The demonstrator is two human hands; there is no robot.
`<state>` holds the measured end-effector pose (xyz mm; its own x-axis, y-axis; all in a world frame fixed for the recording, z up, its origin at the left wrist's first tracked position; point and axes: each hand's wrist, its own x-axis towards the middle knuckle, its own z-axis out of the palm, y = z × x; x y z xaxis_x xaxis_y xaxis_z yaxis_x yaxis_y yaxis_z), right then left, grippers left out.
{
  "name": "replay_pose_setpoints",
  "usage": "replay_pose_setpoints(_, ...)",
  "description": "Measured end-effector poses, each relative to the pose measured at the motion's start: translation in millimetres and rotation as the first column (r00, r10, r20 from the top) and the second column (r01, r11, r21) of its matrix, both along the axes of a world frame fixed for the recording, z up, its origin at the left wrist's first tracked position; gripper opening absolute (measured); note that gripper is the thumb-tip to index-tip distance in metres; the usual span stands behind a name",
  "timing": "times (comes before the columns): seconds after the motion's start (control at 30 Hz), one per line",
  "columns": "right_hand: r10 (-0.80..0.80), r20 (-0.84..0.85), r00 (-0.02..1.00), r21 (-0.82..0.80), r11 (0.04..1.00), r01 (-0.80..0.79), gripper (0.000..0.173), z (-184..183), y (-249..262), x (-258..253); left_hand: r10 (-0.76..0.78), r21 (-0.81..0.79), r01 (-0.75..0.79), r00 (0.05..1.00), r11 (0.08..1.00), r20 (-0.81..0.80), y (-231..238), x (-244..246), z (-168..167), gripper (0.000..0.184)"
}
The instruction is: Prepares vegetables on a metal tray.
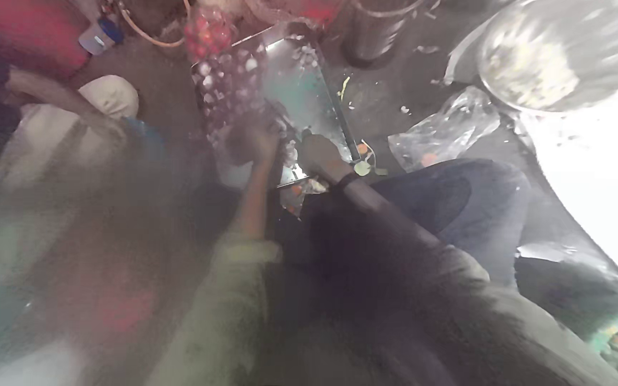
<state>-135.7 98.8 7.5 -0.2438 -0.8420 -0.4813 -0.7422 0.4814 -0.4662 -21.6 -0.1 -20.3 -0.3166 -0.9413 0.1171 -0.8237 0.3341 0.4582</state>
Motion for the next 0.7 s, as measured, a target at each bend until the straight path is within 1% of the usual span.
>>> replay_pose_setpoints(0.03, 0.007, -0.007, 1.000, -0.027, 1.000, -0.007, 0.038, -2.2, -6.4, 0.9, 0.013, -0.005, -0.013, 1.000, 1.000, 0.000, -1.3, 0.1, -1.5, 0.028)
replay_pose_setpoints(0.13, 0.020, -0.045, 0.999, -0.066, 0.998, -0.023, 0.042, -7.9, -17.6, 1.6, 0.043, -0.016, -0.043, 0.998, 0.999, 0.040, 2.3, 0.0, -1.3, 0.029)
replay_pose_setpoints(0.2, 0.007, -0.071, 0.997, -0.064, 0.998, -0.012, 0.039, -5.8, -20.2, 0.0, 0.065, 0.006, -0.065, 0.996, 0.998, 0.066, 3.4, -2.1, 2.8, 0.031)
replay_pose_setpoints(0.27, 0.005, -0.071, 0.997, -0.043, 0.999, -0.008, 0.038, -5.6, -20.5, -2.3, 0.102, 0.026, -0.103, 0.994, 0.994, 0.046, 2.8, -3.7, 2.4, 0.031)
replay_pose_setpoints(0.4, 0.014, -0.051, 0.999, 0.008, 1.000, -0.013, 0.042, -13.2, -17.6, -3.7, 0.072, 0.036, -0.073, 0.997, 0.997, 0.027, 0.6, -6.2, -5.3, 0.025)
replay_pose_setpoints(0.5, 0.006, -0.043, 0.999, 0.034, 0.999, -0.004, 0.042, -16.2, -17.9, 1.6, 0.083, 0.067, -0.081, 0.996, 0.994, -0.021, 2.6, -7.8, -7.8, 0.026)
replay_pose_setpoints(0.57, -0.006, -0.031, 0.999, 0.042, 0.999, 0.007, 0.040, -15.7, -17.9, 5.9, 0.050, 0.025, -0.049, 0.997, 0.999, -0.059, 7.6, -8.2, -4.1, 0.023)
replay_pose_setpoints(0.7, -0.039, -0.021, 0.999, 0.063, 0.997, 0.041, 0.043, -11.4, -18.1, 9.9, 0.052, 0.021, -0.051, 0.998, 0.998, -0.043, 6.7, -12.2, -5.7, 0.021)
